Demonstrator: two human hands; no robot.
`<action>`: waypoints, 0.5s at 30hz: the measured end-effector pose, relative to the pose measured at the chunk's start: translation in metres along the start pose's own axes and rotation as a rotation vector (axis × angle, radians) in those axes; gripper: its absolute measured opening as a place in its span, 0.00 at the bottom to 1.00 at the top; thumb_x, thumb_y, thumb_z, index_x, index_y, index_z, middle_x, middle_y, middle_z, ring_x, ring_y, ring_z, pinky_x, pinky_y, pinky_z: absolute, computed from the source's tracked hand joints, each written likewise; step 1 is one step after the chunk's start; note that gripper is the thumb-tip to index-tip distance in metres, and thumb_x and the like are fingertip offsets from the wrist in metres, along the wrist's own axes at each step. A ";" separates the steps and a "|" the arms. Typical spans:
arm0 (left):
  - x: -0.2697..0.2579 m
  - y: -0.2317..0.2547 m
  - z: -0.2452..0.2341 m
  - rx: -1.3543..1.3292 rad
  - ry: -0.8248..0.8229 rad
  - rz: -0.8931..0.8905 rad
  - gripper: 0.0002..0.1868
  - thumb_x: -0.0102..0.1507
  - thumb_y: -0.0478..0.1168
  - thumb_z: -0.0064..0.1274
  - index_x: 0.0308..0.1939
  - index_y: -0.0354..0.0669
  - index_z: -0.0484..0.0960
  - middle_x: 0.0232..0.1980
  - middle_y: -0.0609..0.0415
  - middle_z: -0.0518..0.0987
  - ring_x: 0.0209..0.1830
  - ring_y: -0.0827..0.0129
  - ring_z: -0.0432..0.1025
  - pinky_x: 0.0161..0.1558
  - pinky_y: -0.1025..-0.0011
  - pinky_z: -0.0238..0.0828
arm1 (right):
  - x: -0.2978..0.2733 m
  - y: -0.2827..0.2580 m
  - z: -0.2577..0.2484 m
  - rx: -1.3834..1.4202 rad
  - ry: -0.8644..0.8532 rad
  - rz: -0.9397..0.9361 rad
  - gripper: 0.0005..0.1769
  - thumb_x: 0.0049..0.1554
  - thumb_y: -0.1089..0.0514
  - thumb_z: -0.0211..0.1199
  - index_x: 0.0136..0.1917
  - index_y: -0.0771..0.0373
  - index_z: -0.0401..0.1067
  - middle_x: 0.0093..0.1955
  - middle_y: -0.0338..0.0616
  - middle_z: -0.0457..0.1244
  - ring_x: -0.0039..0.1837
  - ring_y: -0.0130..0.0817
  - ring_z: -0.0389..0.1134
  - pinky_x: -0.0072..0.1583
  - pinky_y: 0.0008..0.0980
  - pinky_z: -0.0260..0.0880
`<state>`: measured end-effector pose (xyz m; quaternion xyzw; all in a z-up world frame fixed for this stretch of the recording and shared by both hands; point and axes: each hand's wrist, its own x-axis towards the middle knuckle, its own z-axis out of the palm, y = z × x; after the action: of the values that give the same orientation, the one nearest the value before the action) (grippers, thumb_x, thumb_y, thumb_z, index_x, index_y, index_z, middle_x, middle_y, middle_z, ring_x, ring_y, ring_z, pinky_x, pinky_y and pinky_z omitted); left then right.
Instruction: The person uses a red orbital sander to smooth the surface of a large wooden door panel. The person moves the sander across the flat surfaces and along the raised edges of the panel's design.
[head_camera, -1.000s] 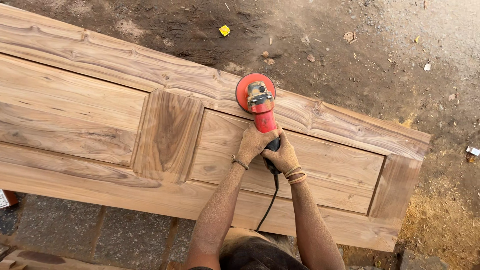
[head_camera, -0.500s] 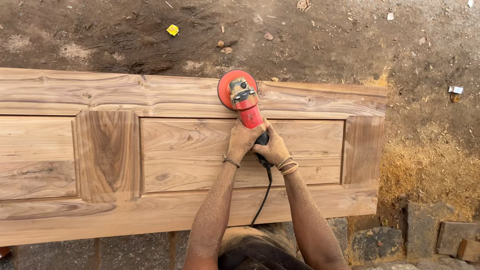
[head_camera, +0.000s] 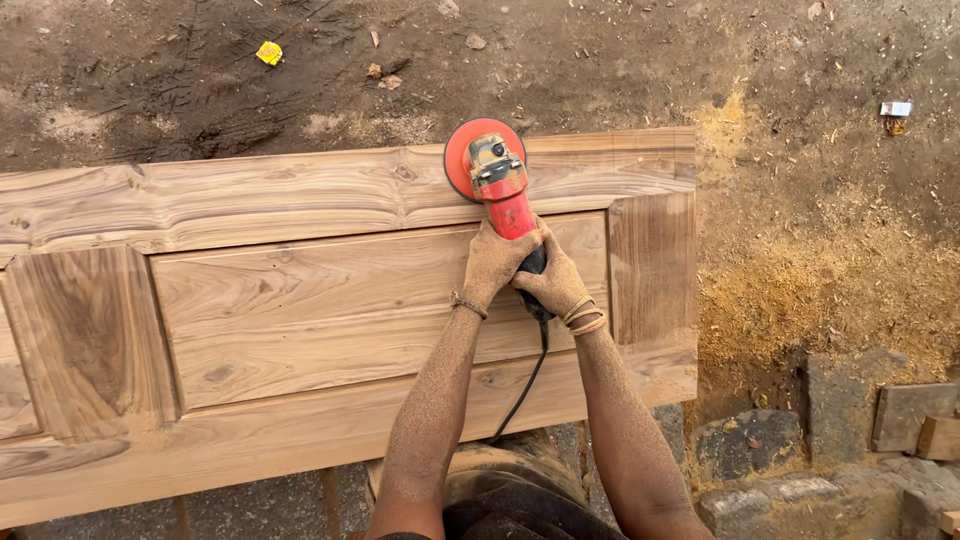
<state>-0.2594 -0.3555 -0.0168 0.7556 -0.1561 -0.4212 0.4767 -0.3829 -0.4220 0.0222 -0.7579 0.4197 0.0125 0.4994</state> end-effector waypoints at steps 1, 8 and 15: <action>0.001 0.002 0.013 0.003 -0.012 -0.002 0.48 0.47 0.64 0.67 0.55 0.26 0.74 0.49 0.36 0.84 0.51 0.52 0.81 0.52 0.62 0.78 | 0.001 0.008 -0.010 -0.030 0.014 0.018 0.58 0.42 0.48 0.74 0.81 0.52 0.51 0.59 0.55 0.69 0.60 0.46 0.72 0.60 0.40 0.72; 0.014 0.013 0.096 0.165 -0.120 0.021 0.49 0.48 0.67 0.65 0.54 0.24 0.74 0.49 0.33 0.82 0.51 0.48 0.80 0.52 0.61 0.78 | -0.009 0.049 -0.068 0.170 0.101 -0.059 0.53 0.46 0.55 0.75 0.80 0.58 0.54 0.66 0.49 0.66 0.66 0.37 0.68 0.65 0.36 0.69; 0.029 0.024 0.186 0.215 -0.216 0.116 0.51 0.47 0.69 0.63 0.55 0.25 0.74 0.50 0.32 0.80 0.49 0.46 0.80 0.50 0.61 0.79 | -0.015 0.123 -0.116 0.316 0.226 -0.022 0.46 0.49 0.60 0.73 0.77 0.61 0.56 0.61 0.46 0.65 0.57 0.29 0.68 0.55 0.32 0.73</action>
<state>-0.3840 -0.4951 -0.0455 0.7424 -0.2940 -0.4525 0.3969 -0.5186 -0.5196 -0.0045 -0.6712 0.4615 -0.1439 0.5619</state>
